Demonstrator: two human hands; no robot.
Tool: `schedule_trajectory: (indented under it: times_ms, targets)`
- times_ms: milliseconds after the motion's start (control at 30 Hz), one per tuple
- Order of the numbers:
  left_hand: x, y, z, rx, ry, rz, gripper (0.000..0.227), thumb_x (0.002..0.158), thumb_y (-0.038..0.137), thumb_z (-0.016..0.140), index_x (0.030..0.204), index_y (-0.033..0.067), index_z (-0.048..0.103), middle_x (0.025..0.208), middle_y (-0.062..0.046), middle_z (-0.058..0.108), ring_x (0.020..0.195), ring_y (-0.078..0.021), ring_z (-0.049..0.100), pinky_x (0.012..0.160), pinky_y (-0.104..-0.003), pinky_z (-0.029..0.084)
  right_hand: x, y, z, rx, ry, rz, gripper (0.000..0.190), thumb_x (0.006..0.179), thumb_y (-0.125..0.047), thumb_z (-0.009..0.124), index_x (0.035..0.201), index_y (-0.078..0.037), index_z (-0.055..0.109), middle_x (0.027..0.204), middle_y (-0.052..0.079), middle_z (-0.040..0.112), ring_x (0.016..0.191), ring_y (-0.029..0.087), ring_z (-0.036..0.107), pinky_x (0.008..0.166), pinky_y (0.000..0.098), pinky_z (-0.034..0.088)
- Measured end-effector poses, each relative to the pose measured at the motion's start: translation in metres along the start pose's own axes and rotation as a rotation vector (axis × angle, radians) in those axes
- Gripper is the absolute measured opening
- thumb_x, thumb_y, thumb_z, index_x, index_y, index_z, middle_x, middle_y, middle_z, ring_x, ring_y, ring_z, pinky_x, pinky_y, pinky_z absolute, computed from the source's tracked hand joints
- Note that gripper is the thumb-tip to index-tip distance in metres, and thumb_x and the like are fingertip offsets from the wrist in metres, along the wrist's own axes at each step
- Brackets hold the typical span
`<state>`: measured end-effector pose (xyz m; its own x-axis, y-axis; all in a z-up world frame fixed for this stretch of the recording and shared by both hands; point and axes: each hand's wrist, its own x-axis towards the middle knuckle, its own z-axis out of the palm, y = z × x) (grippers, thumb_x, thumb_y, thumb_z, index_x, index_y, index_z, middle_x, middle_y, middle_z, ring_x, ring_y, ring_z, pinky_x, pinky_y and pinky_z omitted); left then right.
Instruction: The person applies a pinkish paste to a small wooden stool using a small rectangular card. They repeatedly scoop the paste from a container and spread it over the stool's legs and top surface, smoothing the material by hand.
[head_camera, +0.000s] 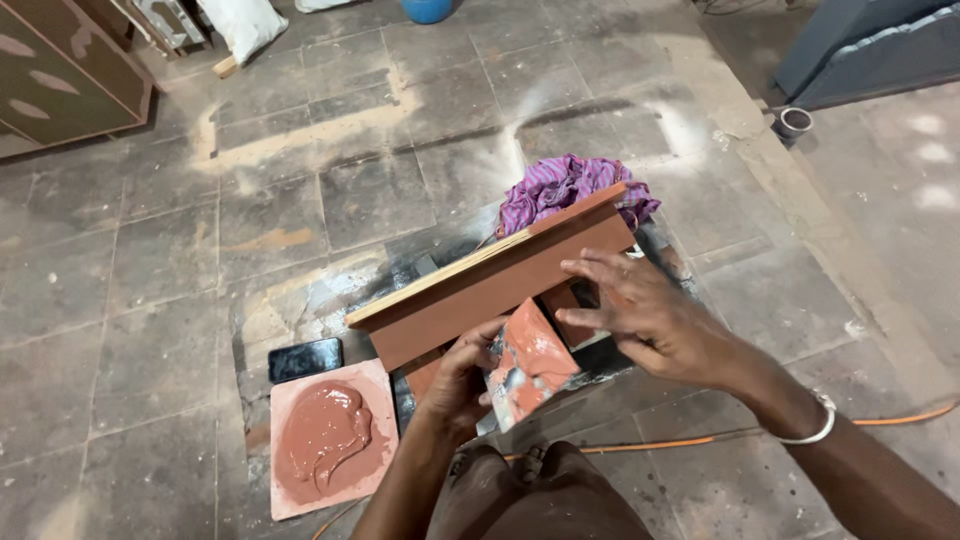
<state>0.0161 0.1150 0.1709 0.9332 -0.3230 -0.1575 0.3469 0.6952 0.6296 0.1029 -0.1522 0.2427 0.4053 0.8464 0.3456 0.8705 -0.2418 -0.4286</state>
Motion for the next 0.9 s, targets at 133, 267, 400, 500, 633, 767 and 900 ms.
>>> schedule_trajectory:
  times_ms: [133,267,400,500,633,767,900]
  targets:
    - [0.008,-0.004,-0.008,0.005,-0.26,-0.002,0.059,0.08,0.002,0.049,0.137,-0.0112,0.057,0.08,-0.007,0.066,0.045,-0.004,0.047,0.038,-0.02,0.035,-0.007,0.0,0.029,0.995,-0.083,0.144,0.054,0.101,-0.011,0.055,0.153,-0.021,0.048,0.174,0.003,0.024,0.163,0.031,0.02,0.131,0.053,0.026]
    - [0.004,0.003,-0.013,0.043,-0.127,0.009,0.061,0.075,0.004,0.047,0.133,-0.0106,0.057,0.078,-0.005,0.067,0.044,-0.0046,0.047,0.035,-0.019,0.033,-0.015,0.002,0.039,0.999,-0.002,0.26,0.044,0.1,-0.014,0.059,0.144,-0.018,0.06,0.169,0.005,0.036,0.156,0.032,0.033,0.12,0.0538,0.034]
    - [0.002,0.004,-0.018,0.204,-0.027,-0.074,0.061,0.077,0.001,0.049,0.137,-0.009,0.058,0.077,-0.005,0.067,0.05,-0.0065,0.053,0.041,-0.022,0.039,-0.022,-0.005,0.022,0.615,-0.038,0.273,0.051,0.094,-0.008,0.062,0.142,-0.021,0.059,0.161,0.005,0.043,0.146,0.03,0.046,0.11,0.0488,0.046]
    - [0.005,0.004,-0.022,0.212,-0.056,-0.089,0.059,0.082,0.004,0.05,0.139,-0.0056,0.058,0.072,-0.002,0.064,0.046,-0.0041,0.052,0.037,-0.02,0.037,-0.014,-0.015,0.022,0.152,-0.079,0.184,0.06,0.083,-0.008,0.07,0.141,-0.023,0.06,0.149,0.005,0.053,0.133,0.029,0.053,0.107,0.0479,0.045]
    - [0.005,0.006,-0.029,0.226,0.007,0.003,0.057,0.082,0.004,0.049,0.136,-0.0084,0.058,0.07,-0.004,0.062,0.043,-0.007,0.051,0.036,-0.022,0.037,-0.014,-0.016,0.029,0.018,-0.081,0.183,0.067,0.078,-0.003,0.071,0.14,-0.024,0.06,0.134,0.005,0.064,0.12,0.027,0.062,0.103,0.0445,0.049]
    - [-0.001,0.009,-0.03,0.146,0.168,0.161,0.053,0.08,0.005,0.046,0.129,-0.012,0.057,0.075,-0.009,0.065,0.042,-0.0089,0.047,0.037,-0.022,0.039,-0.015,0.004,0.037,0.397,-0.097,0.255,0.063,0.085,0.0,0.063,0.144,-0.02,0.06,0.137,0.006,0.067,0.123,0.024,0.065,0.106,0.0397,0.052]
    - [-0.018,0.014,-0.035,0.03,0.229,0.186,0.058,0.08,0.005,0.045,0.135,-0.0125,0.055,0.081,-0.009,0.065,0.047,-0.0091,0.049,0.04,-0.021,0.041,0.012,0.035,0.067,0.697,0.324,0.334,0.059,0.099,-0.008,0.058,0.155,-0.005,0.041,0.159,0.024,0.048,0.15,0.033,0.042,0.123,0.0427,0.031]
